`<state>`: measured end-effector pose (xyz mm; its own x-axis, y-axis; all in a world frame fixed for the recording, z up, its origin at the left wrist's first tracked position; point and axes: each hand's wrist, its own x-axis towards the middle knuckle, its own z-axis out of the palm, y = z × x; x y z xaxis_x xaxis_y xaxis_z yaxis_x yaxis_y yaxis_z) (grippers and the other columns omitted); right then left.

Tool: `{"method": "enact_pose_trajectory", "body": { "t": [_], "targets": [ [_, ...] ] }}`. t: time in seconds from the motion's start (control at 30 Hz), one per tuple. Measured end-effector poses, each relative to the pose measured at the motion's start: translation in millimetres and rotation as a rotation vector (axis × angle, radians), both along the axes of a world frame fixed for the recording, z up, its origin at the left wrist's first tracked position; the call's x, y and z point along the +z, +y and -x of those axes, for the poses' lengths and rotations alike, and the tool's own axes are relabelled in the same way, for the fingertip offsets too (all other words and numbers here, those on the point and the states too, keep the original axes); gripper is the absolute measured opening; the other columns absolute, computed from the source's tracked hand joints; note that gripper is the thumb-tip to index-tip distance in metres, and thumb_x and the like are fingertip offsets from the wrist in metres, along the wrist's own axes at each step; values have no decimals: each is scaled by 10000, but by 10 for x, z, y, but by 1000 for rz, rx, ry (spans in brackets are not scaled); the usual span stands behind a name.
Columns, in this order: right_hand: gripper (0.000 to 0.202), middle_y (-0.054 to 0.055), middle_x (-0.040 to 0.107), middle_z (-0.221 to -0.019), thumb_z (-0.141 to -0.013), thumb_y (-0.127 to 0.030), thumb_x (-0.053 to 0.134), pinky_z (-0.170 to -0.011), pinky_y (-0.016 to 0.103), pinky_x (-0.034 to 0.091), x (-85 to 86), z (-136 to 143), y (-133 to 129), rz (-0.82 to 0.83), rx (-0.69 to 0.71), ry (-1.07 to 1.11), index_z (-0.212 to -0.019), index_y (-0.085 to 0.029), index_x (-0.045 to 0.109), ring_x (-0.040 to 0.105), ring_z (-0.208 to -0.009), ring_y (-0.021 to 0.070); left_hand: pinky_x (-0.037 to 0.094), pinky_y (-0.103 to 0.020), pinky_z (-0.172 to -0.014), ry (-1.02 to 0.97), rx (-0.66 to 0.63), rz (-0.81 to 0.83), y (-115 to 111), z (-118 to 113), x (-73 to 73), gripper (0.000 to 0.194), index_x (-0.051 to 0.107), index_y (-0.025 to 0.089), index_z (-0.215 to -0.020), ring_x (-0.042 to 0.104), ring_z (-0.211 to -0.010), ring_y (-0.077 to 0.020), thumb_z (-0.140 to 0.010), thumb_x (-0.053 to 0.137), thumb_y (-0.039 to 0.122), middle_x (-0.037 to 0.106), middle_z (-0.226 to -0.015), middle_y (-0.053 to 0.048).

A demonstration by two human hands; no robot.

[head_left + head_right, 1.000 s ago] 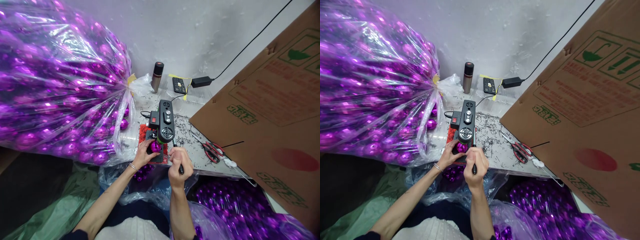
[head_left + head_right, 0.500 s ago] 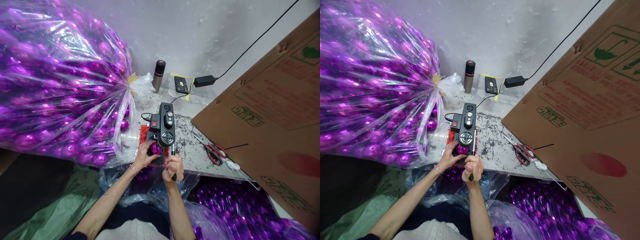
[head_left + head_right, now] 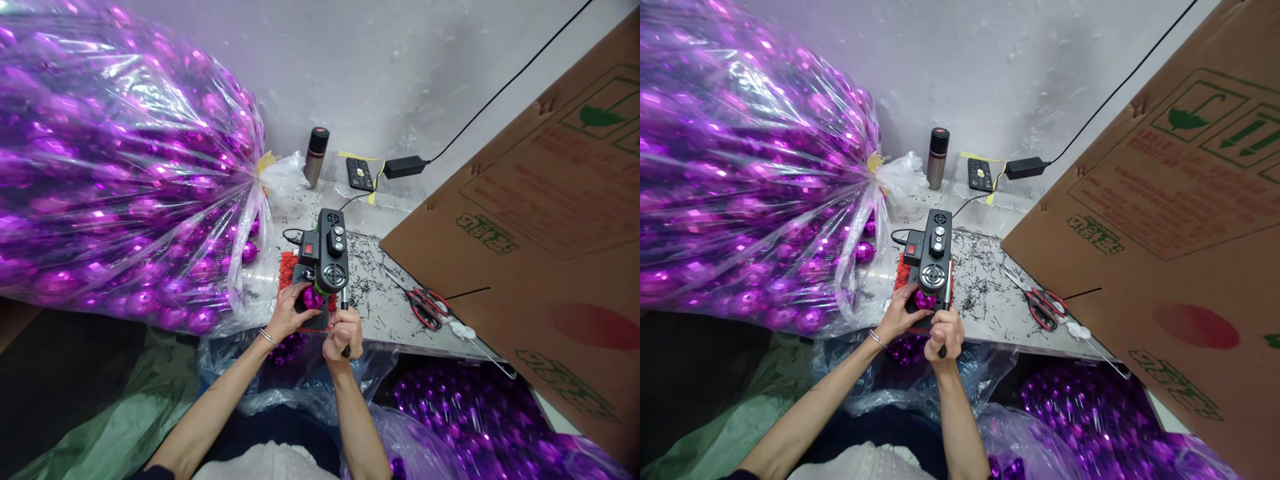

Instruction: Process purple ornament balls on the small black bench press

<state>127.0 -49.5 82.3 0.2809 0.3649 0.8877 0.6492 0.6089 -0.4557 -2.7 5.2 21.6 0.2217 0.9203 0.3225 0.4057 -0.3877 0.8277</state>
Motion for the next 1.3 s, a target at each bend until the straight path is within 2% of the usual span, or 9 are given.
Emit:
{"method": "enact_pose_trajectory", "body": {
  "t": [0.4,0.53,0.63,0.77,0.9,1.0,1.1,1.2,1.3],
  "targets": [
    [333,-38,553,-677,-1018,-176,377,-678,331,520,20,-25,10,0,31,-79,-703,-230,471,562,-583,117,506,-525,-1095,-39,1,25,48,-41,21,621,669,238,-1291,690,-1219,-331,-745,904,416,746,-1262,-110],
    [353,-31,540,-658,-1014,-162,405,-597,285,436,346,-15,-23,81,63,67,-673,-224,466,547,-597,117,496,-556,-1109,-41,-28,36,14,-23,65,629,643,225,-1302,678,-1242,-343,-754,905,388,727,-1286,-126],
    [347,-28,525,-630,-1008,-165,466,-587,291,418,647,-2,-49,177,64,149,-668,-223,496,568,-624,135,521,-547,-1094,-35,-68,26,-176,71,102,595,602,228,-1339,680,-1234,-327,-816,855,361,707,-1298,-132],
    [368,-27,525,-615,-1021,-174,467,-580,291,420,751,8,-72,186,69,122,-658,-223,502,575,-618,135,505,-536,-1147,35,-89,11,-387,321,241,656,563,242,-1404,603,-1363,-340,-843,819,466,623,-1440,-160],
    [376,-24,530,-610,-1033,-179,448,-575,288,430,637,20,-90,160,60,62,-663,-227,495,595,-621,138,456,-511,-1214,77,195,-63,12,650,482,404,572,228,-1419,582,-1386,-289,-1031,508,323,626,-1443,-140],
    [368,-31,519,-606,-1024,-158,444,-579,285,432,605,16,-99,153,56,33,-665,-228,485,600,-624,137,477,-582,-1156,314,385,-33,567,835,613,424,603,154,-1356,604,-1326,-358,-952,476,132,665,-1339,-212],
    [347,-38,512,-612,-1006,-125,443,-586,277,426,610,0,-106,155,77,6,-677,-227,485,599,-636,132,520,-609,-1060,576,458,72,946,885,667,476,575,89,-1361,619,-1278,-410,-893,490,70,641,-1334,-279],
    [323,-38,521,-636,-995,-108,446,-600,273,428,591,-13,-114,160,90,7,-698,-226,491,598,-658,130,528,-604,-1033,672,463,150,1054,868,683,499,575,77,-1370,646,-1235,-445,-870,566,87,616,-1318,-297],
    [319,-32,535,-659,-994,-108,442,-616,279,430,553,-14,-119,166,87,20,-701,-224,489,598,-668,132,524,-590,-1048,578,415,168,1024,895,699,542,591,111,-1366,671,-1198,-445,-833,680,148,611,-1303,-259]
  ]
}}
